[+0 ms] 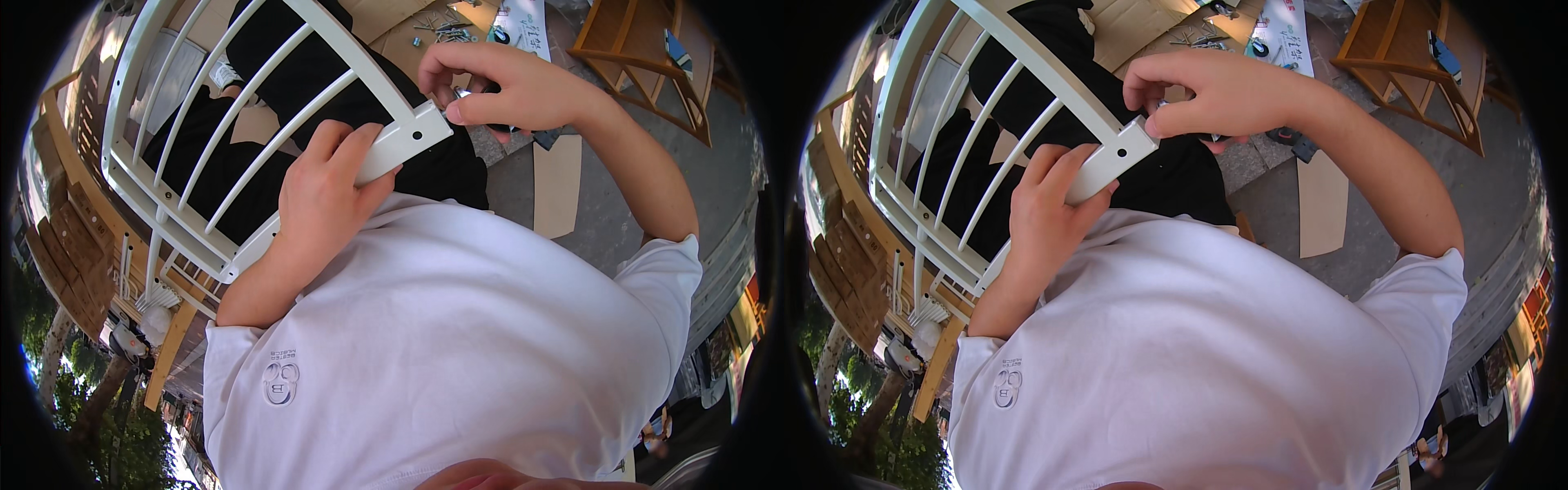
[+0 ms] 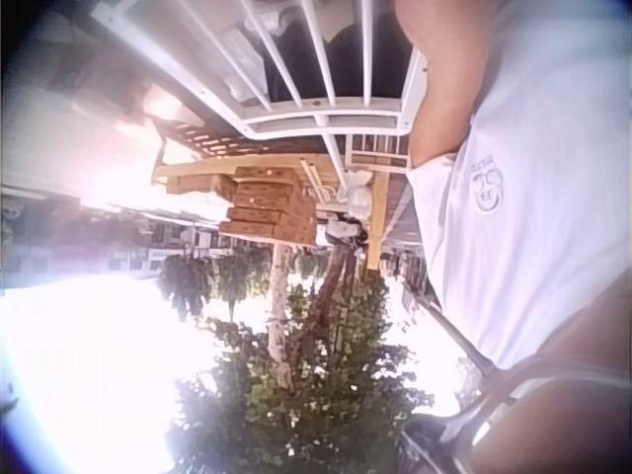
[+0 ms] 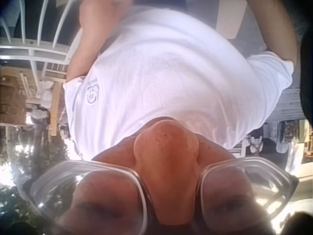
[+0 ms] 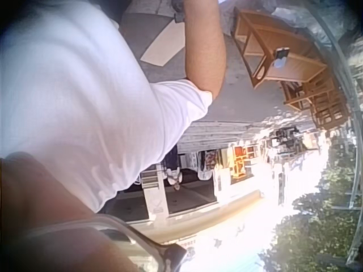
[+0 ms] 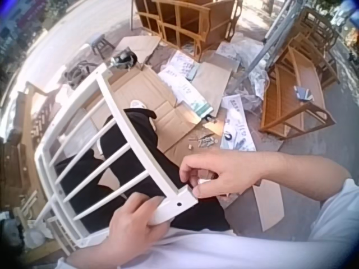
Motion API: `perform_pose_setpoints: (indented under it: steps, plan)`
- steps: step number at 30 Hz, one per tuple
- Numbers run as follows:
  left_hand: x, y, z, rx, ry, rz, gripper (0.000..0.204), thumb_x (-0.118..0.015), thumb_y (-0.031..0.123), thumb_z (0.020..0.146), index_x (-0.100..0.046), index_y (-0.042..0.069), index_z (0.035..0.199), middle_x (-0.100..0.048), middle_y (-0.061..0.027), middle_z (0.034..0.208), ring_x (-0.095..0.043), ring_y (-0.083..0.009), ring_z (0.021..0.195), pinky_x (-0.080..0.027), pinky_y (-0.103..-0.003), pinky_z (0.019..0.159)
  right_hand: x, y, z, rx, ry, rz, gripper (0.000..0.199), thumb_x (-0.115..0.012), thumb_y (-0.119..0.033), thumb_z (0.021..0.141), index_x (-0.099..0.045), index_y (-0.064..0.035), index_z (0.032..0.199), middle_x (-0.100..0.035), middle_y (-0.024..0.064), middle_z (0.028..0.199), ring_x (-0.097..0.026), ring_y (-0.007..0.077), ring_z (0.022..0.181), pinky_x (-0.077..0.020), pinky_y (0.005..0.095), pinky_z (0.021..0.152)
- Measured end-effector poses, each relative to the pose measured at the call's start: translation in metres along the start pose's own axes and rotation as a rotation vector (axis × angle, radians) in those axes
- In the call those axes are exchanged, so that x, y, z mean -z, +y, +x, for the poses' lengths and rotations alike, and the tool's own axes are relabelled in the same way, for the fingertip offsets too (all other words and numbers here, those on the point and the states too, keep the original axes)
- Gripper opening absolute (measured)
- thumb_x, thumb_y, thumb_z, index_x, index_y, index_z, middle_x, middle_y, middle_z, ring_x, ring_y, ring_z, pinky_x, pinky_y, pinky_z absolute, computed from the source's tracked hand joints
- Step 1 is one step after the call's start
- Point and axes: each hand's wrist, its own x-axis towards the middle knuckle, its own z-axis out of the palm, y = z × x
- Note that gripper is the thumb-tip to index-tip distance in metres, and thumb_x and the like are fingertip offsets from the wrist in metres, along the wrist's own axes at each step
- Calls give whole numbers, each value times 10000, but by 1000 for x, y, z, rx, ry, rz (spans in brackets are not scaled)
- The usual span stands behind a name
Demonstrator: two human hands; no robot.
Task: The person assembles a white metal chair frame using a cordless drill and hand tools. They attach metal feet to the frame, insert screws, and tighten them to secure the components.
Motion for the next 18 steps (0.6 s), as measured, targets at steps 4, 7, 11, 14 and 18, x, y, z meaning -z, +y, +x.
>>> perform_pose_setpoints:
  steps: [4,7,11,14,18]
  plan:
    - [0,0,0,-15,10,0,429,-873,149,779,-731,86,1179,-632,-93,991,-670,-269,748,-558,-359,681,0,6,-1,75,12,-81,239,-567,-127,909,-567,-66,1141,-599,16,839,-550,50,575,-445,215,453]
    - [0,1,0,-8,6,4,427,-875,147,776,-732,87,1174,-632,-92,993,-670,-268,749,-557,-361,679,5,-2,1,-32,-48,-10,276,-587,-125,876,-569,-75,1147,-586,23,919,-560,60,608,-460,225,457]
    - [-2,-1,-1,-8,-2,14,425,-876,144,772,-732,88,1168,-634,-88,994,-670,-267,748,-555,-366,675,6,-1,3,-115,-92,18,315,-598,-122,852,-572,-75,1162,-579,24,943,-560,65,611,-465,229,452]
    - [-3,-1,1,-16,7,15,424,-875,141,772,-732,87,1167,-635,-87,993,-667,-268,741,-554,-367,671,-3,6,-1,58,22,-58,303,-569,-115,874,-573,-50,1170,-603,19,863,-550,55,604,-458,226,447]
    - [-2,-2,2,-24,12,18,419,-874,140,774,-732,82,1164,-634,-89,990,-664,-270,731,-553,-365,665,2,-1,1,-12,-31,-36,328,-576,-113,861,-574,-52,1183,-593,19,900,-557,61,599,-466,227,450]
